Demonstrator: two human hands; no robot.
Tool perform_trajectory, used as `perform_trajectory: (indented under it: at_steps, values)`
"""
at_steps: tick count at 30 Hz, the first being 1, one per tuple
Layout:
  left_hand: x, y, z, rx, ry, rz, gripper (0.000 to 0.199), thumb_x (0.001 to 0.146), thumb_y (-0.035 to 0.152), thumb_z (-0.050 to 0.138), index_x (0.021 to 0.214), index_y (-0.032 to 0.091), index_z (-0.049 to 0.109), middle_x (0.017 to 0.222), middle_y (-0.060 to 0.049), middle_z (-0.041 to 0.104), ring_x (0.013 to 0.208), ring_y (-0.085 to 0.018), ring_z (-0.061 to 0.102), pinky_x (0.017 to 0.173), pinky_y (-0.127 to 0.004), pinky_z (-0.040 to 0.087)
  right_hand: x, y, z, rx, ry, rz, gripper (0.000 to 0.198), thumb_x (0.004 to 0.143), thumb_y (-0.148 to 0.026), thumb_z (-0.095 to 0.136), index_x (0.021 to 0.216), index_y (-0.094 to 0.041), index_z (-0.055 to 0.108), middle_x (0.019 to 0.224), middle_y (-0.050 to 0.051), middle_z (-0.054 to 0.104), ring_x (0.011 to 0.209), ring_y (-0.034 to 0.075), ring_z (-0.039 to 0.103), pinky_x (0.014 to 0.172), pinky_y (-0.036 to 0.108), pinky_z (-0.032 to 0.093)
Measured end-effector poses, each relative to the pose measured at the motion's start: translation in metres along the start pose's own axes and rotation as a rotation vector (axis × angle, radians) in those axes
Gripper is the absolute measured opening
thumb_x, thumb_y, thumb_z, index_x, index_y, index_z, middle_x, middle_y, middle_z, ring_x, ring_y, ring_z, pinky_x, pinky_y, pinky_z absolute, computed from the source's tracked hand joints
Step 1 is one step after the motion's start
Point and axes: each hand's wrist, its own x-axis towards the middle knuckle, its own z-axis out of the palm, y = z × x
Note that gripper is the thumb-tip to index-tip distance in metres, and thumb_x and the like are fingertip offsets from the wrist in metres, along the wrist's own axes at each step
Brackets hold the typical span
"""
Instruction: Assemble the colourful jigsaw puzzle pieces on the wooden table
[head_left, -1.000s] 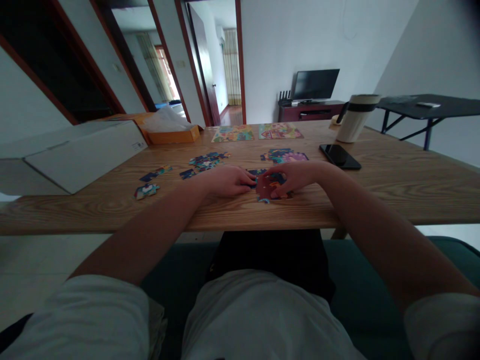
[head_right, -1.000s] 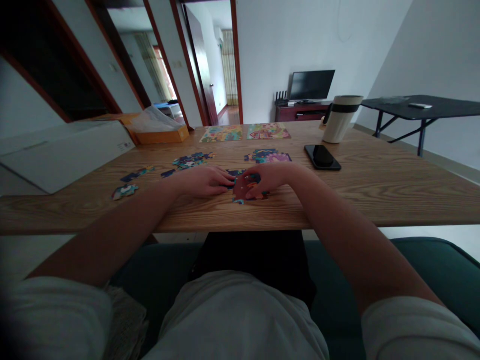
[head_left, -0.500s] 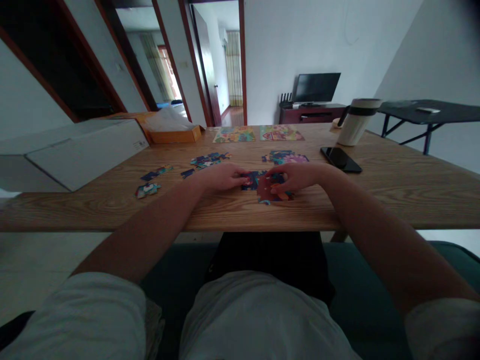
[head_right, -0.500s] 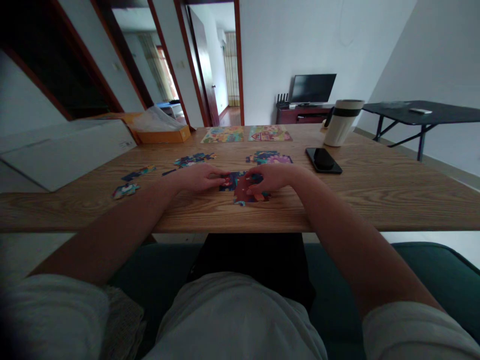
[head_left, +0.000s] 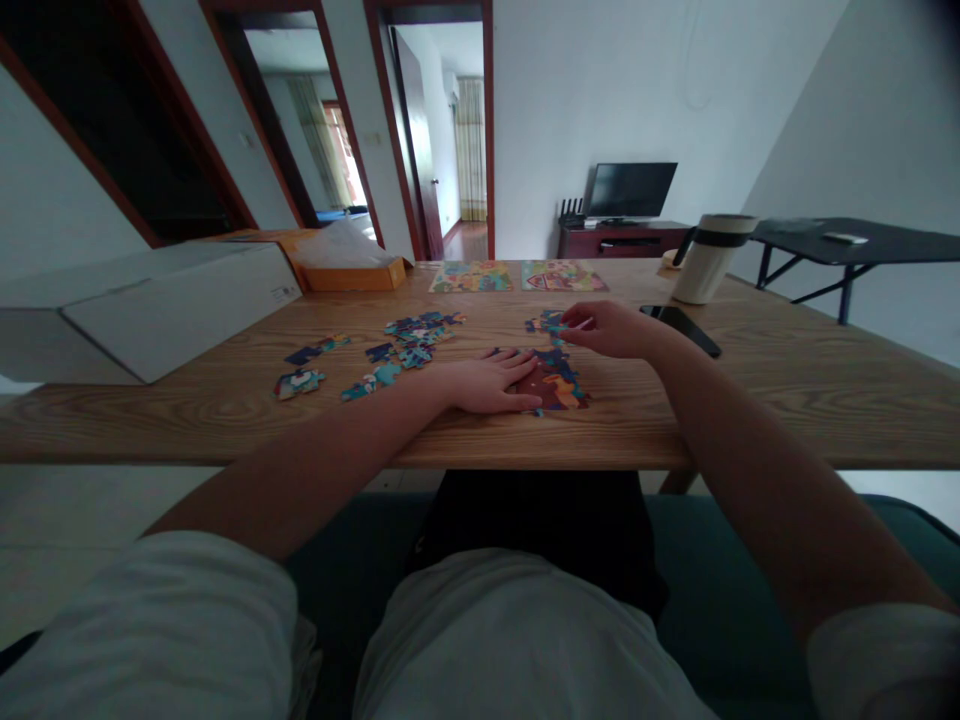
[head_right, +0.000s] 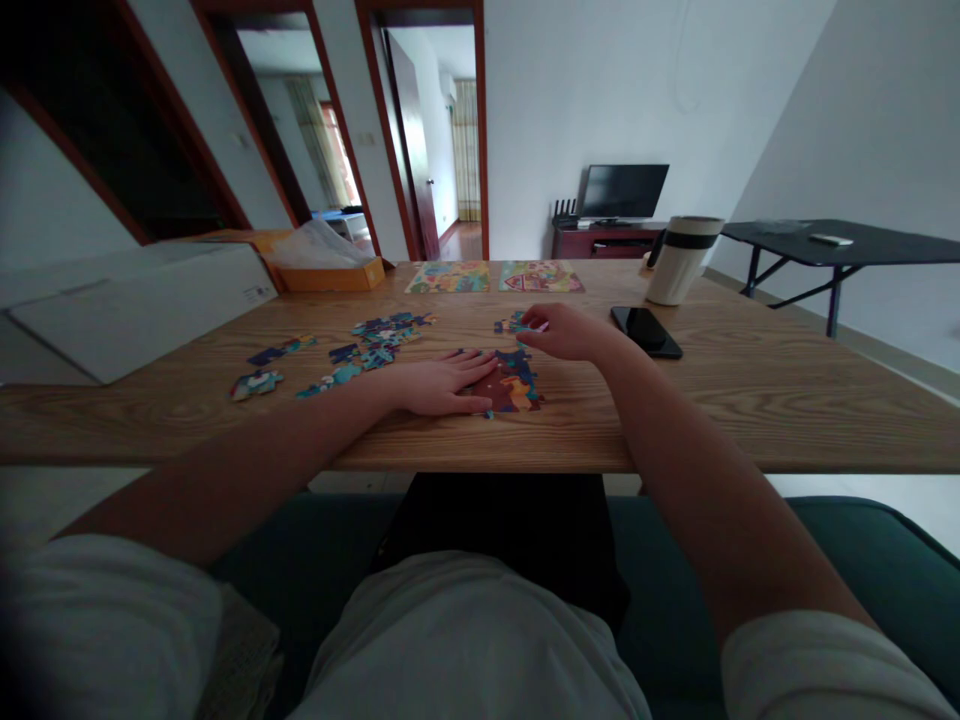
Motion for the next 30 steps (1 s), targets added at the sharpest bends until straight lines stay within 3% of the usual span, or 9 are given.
perform_trajectory:
  at_steps: [4, 9, 12, 14, 16, 18, 21, 24, 30]
  values:
    - [-0.006, -0.008, -0.005, -0.025, -0.007, -0.029, 0.097, 0.094, 0.076, 0.023, 0.164, 0.010, 0.017, 0.170, -0.013, 0.012, 0.157, -0.026, 0.012, 0.126, -0.038, 0.012, -0.003, -0.004, -0.006, -0.035, -0.108, 0.038, 0.041, 0.093, -0.047, 0.061, 0.122, -0.022, 0.071, 0.111, 0.010, 0.076, 0.096, 0.026, 0.071, 0.085, 0.037, 0.055]
    - [-0.011, -0.020, -0.009, -0.036, -0.022, -0.109, 0.091, 0.095, 0.073, 0.027, 0.164, 0.015, 0.022, 0.170, -0.011, 0.015, 0.157, -0.027, 0.017, 0.125, -0.041, 0.017, -0.005, -0.003, -0.010, -0.149, -0.301, 0.031, 0.040, 0.088, -0.049, 0.066, 0.119, -0.025, 0.073, 0.108, 0.007, 0.077, 0.095, 0.028, 0.071, 0.086, 0.038, 0.054]
    - [-0.013, -0.029, -0.011, -0.066, 0.036, -0.114, 0.083, 0.095, 0.071, 0.030, 0.158, 0.018, 0.039, 0.165, -0.012, 0.032, 0.151, -0.029, 0.034, 0.120, -0.041, 0.027, -0.005, 0.000, -0.010, -0.187, -0.330, 0.019, 0.045, 0.086, -0.050, 0.067, 0.124, -0.024, 0.071, 0.110, 0.009, 0.077, 0.099, 0.029, 0.070, 0.088, 0.039, 0.053]
    - [-0.015, -0.039, -0.014, -0.087, 0.131, -0.101, 0.070, 0.096, 0.067, 0.034, 0.142, 0.022, 0.060, 0.149, -0.010, 0.057, 0.134, -0.029, 0.054, 0.110, -0.038, 0.040, -0.005, 0.001, -0.010, -0.177, -0.343, 0.025, 0.048, 0.087, -0.051, 0.066, 0.126, -0.024, 0.070, 0.110, 0.009, 0.077, 0.100, 0.029, 0.070, 0.090, 0.040, 0.053]
    - [-0.019, -0.049, -0.021, -0.110, 0.300, -0.123, 0.057, 0.098, 0.060, 0.035, 0.116, 0.022, 0.075, 0.120, -0.008, 0.075, 0.109, -0.026, 0.068, 0.094, -0.034, 0.048, -0.005, 0.003, -0.011, -0.146, -0.365, 0.034, 0.048, 0.088, -0.051, 0.064, 0.127, -0.024, 0.070, 0.108, 0.009, 0.078, 0.100, 0.030, 0.070, 0.091, 0.040, 0.053]
    - [-0.025, -0.061, -0.028, -0.132, 0.531, -0.168, 0.052, 0.100, 0.052, 0.035, 0.092, 0.019, 0.075, 0.093, -0.008, 0.077, 0.087, -0.023, 0.069, 0.082, -0.033, 0.049, -0.005, 0.003, -0.011, -0.116, -0.379, 0.044, 0.047, 0.088, -0.051, 0.063, 0.126, -0.024, 0.070, 0.108, 0.009, 0.078, 0.101, 0.030, 0.071, 0.092, 0.041, 0.052]
    - [-0.033, -0.078, -0.037, -0.173, 0.834, -0.185, 0.045, 0.101, 0.044, 0.036, 0.075, 0.019, 0.062, 0.074, -0.006, 0.067, 0.071, -0.019, 0.061, 0.072, -0.032, 0.047, -0.006, 0.003, -0.011, -0.105, -0.383, 0.062, 0.046, 0.089, -0.051, 0.062, 0.126, -0.023, 0.070, 0.109, 0.010, 0.077, 0.101, 0.030, 0.071, 0.093, 0.040, 0.053]
    - [-0.035, -0.093, -0.037, -0.261, 0.942, -0.167, 0.035, 0.101, 0.040, 0.039, 0.075, 0.021, 0.053, 0.073, -0.004, 0.060, 0.072, -0.018, 0.058, 0.072, -0.032, 0.047, -0.006, 0.001, -0.011, -0.108, -0.392, 0.070, 0.047, 0.090, -0.051, 0.060, 0.126, -0.023, 0.070, 0.107, 0.010, 0.078, 0.099, 0.029, 0.071, 0.090, 0.039, 0.054]
    - [-0.038, -0.112, -0.034, -0.438, 0.980, -0.173, 0.022, 0.102, 0.034, 0.038, 0.099, 0.022, 0.055, 0.085, -0.004, 0.061, 0.078, -0.017, 0.061, 0.078, -0.035, 0.051, -0.008, -0.002, -0.013, -0.089, -0.399, 0.090, 0.046, 0.091, -0.051, 0.059, 0.124, -0.022, 0.070, 0.102, 0.010, 0.078, 0.095, 0.029, 0.072, 0.087, 0.039, 0.055]
